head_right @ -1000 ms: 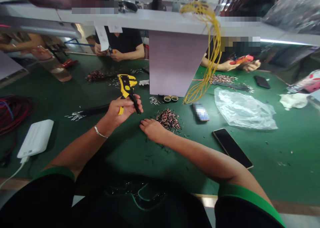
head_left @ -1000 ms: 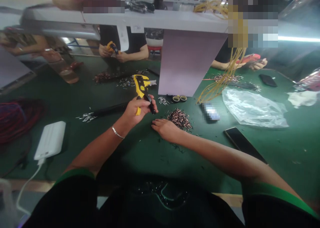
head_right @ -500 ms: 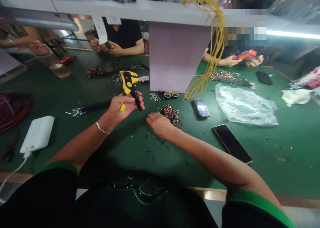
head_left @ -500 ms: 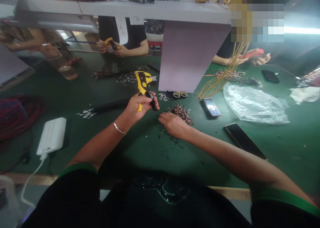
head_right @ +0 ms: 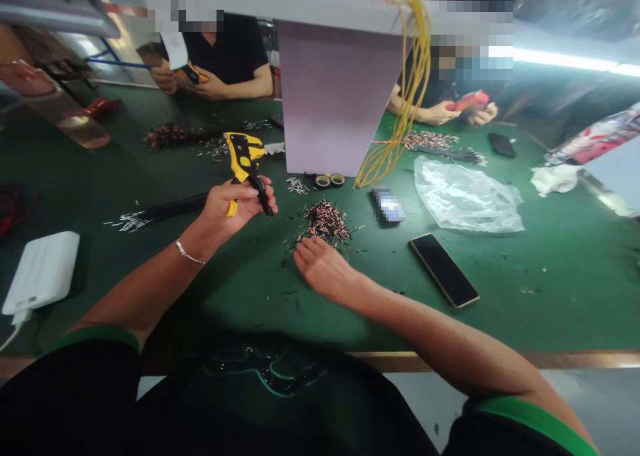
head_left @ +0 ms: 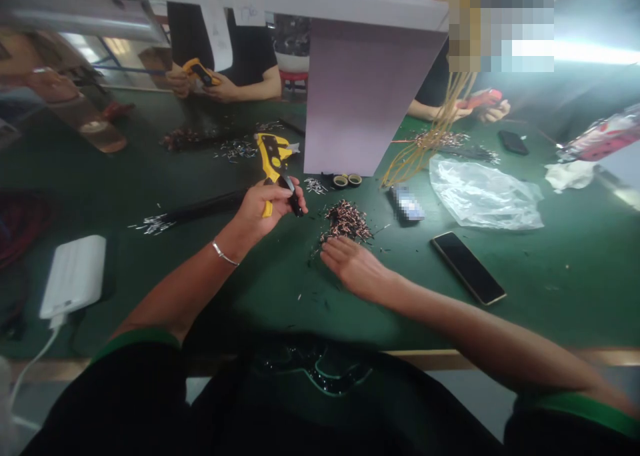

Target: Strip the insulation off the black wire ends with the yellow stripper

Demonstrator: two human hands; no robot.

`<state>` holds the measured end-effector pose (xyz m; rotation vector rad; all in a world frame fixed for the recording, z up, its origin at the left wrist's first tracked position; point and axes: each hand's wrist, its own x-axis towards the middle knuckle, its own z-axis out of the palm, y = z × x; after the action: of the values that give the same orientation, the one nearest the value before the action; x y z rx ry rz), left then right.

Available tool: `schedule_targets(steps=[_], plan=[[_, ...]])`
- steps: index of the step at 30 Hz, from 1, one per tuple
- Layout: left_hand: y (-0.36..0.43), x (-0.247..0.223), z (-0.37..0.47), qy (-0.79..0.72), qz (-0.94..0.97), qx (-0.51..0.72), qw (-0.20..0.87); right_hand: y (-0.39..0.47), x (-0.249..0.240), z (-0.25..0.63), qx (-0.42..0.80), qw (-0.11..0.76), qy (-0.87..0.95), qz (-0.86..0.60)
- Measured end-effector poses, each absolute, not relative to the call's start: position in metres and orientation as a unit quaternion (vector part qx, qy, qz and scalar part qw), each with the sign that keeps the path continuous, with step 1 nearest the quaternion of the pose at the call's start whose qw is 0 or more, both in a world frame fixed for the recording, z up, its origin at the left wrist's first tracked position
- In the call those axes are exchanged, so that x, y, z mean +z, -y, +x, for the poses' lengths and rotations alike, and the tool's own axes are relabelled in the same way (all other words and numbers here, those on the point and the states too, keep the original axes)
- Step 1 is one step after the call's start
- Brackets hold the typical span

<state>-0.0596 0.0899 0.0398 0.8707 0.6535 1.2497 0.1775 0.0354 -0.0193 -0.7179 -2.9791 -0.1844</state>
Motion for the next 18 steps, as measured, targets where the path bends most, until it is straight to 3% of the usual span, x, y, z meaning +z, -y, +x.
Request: schedule_targets(steps=[4, 11, 18], plan=[[-0.087, 0.038, -0.057, -0.291, 0.394, 0.549, 0.678, -0.006, -0.032, 0.179, -0.062, 0.038, 0.978, -0.196], [-0.088, 0.03, -0.055, -0.308, 0.41, 0.518, 0.684, -0.054, -0.023, 0.197, -0.019, 0.081, 0.935, -0.345], [-0.09, 0.016, -0.05, -0.323, 0.409, 0.479, 0.706, -0.078, -0.036, 0.212, 0.002, 0.055, 0.91, -0.411]])
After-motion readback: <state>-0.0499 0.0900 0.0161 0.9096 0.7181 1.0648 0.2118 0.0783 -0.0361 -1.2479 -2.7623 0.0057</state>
